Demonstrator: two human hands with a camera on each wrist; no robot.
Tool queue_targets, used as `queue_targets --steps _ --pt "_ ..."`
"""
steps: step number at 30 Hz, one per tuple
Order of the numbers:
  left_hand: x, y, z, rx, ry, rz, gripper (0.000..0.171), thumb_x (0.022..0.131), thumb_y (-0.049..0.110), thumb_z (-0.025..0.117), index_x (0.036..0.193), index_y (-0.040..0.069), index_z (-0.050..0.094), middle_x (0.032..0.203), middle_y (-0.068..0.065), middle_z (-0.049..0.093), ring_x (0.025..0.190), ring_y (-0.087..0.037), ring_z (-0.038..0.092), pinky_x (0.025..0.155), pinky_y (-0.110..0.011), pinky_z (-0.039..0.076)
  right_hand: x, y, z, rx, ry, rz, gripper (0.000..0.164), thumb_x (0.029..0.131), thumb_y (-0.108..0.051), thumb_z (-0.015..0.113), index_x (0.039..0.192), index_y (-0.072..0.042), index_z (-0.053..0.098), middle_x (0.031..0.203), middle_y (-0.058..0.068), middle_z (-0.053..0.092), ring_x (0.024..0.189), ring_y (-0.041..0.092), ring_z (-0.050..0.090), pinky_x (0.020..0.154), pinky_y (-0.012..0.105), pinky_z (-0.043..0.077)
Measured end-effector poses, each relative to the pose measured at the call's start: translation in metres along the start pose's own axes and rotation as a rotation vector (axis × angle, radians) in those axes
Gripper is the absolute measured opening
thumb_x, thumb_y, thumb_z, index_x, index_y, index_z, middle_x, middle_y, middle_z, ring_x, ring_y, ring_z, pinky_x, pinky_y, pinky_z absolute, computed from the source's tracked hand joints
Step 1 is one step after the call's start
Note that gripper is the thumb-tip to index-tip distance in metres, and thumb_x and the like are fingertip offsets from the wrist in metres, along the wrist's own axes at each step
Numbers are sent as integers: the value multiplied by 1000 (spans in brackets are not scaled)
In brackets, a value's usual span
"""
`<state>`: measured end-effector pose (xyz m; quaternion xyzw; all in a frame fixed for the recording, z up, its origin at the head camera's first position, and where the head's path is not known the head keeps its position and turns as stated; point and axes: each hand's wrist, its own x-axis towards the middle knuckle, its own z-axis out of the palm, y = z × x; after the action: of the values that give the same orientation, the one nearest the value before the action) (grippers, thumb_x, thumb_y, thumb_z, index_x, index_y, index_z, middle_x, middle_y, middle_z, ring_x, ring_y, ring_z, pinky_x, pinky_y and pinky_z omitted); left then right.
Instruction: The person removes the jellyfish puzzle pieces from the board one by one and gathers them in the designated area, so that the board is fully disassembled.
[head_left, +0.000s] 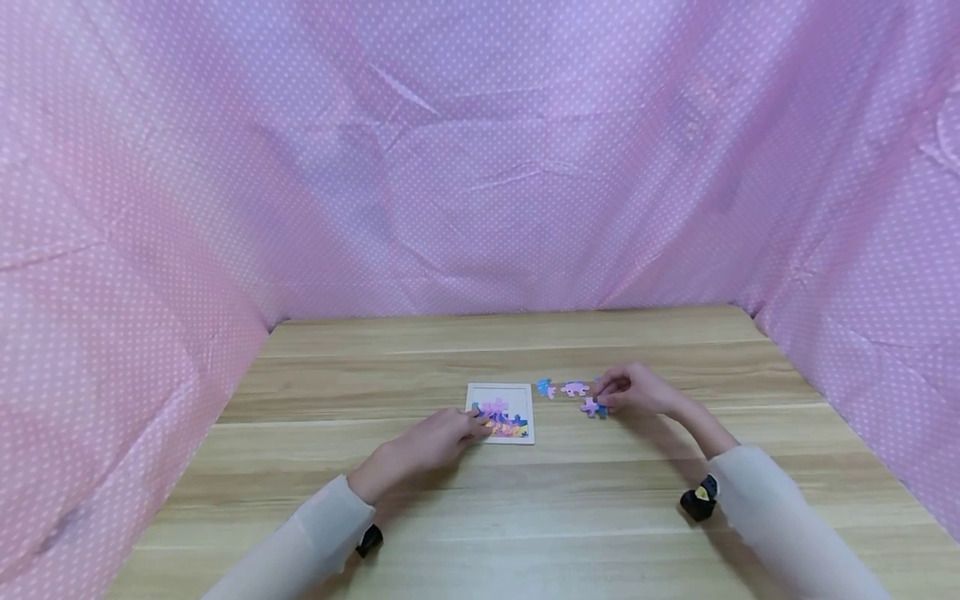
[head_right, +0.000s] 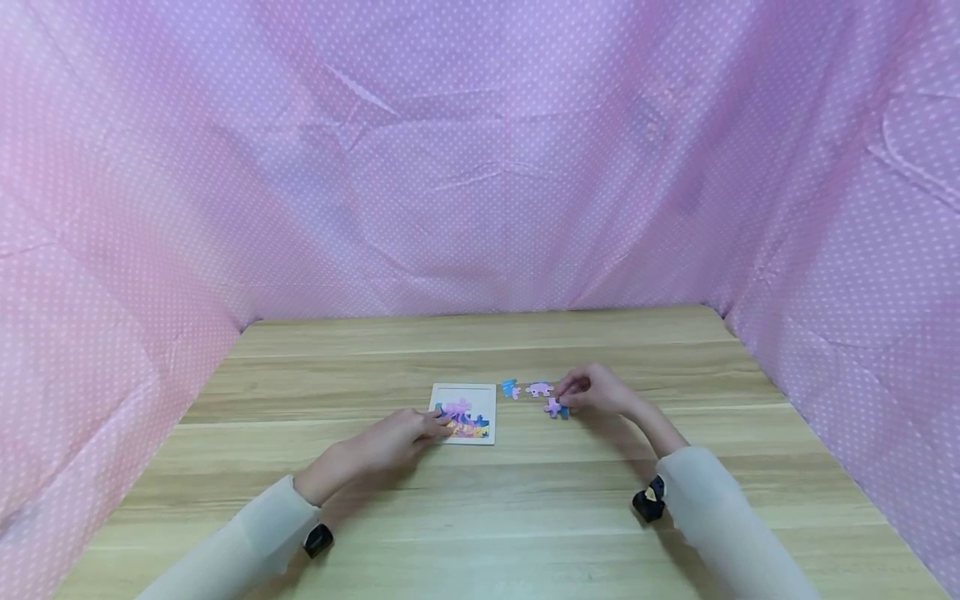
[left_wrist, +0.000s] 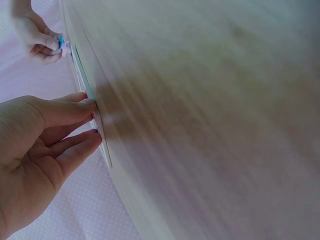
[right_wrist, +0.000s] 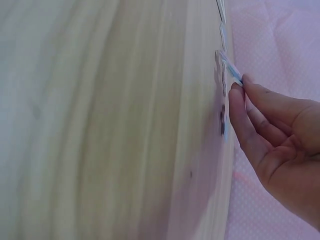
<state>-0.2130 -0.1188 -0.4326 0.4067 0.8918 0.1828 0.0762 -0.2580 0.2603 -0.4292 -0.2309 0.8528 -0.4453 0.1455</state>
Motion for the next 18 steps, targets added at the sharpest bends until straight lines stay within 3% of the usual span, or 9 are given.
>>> queue_targets --steps 11,18 --pt "0 -1 1 13 -5 23 30 102 2 56 130 4 68 139 -13 62 133 -24 58 108 -38 49 -12 10 -10 -105 20 -26 11 89 4 72 96 13 71 93 24 74 79 2 64 71 16 55" --pt "0 -1 1 4 8 43 30 102 2 57 130 4 68 137 -14 63 128 -22 61 104 -36 53 -12 11 -11 -168 49 -14 8 87 3 76 92 9 74 93 21 75 82 3 64 73 16 54"
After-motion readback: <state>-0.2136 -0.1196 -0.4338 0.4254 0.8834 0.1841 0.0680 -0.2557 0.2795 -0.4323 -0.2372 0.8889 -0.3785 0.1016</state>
